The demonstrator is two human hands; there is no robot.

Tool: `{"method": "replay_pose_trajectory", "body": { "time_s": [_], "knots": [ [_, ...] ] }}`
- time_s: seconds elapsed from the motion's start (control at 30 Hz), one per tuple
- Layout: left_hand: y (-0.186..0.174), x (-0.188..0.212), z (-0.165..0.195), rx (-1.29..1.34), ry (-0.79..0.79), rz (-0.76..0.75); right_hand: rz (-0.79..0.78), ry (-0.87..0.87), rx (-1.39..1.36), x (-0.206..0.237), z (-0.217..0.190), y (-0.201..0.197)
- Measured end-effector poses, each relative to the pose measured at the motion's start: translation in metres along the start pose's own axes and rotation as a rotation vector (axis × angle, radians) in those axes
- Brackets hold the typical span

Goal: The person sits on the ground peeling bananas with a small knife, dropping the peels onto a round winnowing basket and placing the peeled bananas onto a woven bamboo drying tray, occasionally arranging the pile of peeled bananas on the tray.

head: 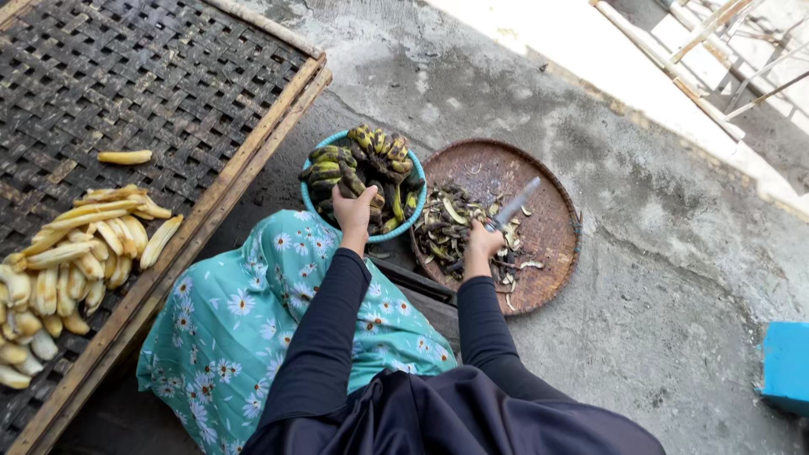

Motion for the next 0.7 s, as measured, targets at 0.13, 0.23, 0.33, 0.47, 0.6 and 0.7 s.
{"method": "replay_pose_trajectory", "body": {
  "time_s": [0.13,0.23,0.33,0.47,0.6,0.7],
  "knots": [
    [0.007,-0.047,0.012,-0.609,0.109,0.049,0.042,-0.020,0.010,-0.012,0.003,-0.021],
    [0.018,-0.070,0.001,-0.714,0.193,0.018,-0.052,-0.022,0.028,-0.009,0.012,-0.028],
    [0.024,-0.076,-0.008,-0.829,0.239,0.036,-0.139,-0.024,0.056,-0.003,0.025,-0.028],
    [0.024,-0.074,-0.010,-0.873,0.195,-0.029,-0.276,-0.035,0.131,0.000,0.040,-0.021],
    [0.038,-0.070,-0.022,-0.345,0.057,-0.196,-0.497,0.070,-0.229,-0.001,0.044,0.000],
    [0.056,-0.063,-0.046,0.343,-0.244,-0.093,-0.643,0.087,-0.383,-0.001,0.039,0.018]
  ]
}}
Point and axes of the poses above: each hand's wrist, its own x-axis away from the middle knuckle, its own y-axis out of the palm, z = x × y, the point moved 1 cm from there along -x, towards the middle knuckle, and after that the axes turned 11 degrees about -z, right-handed, at the moved point
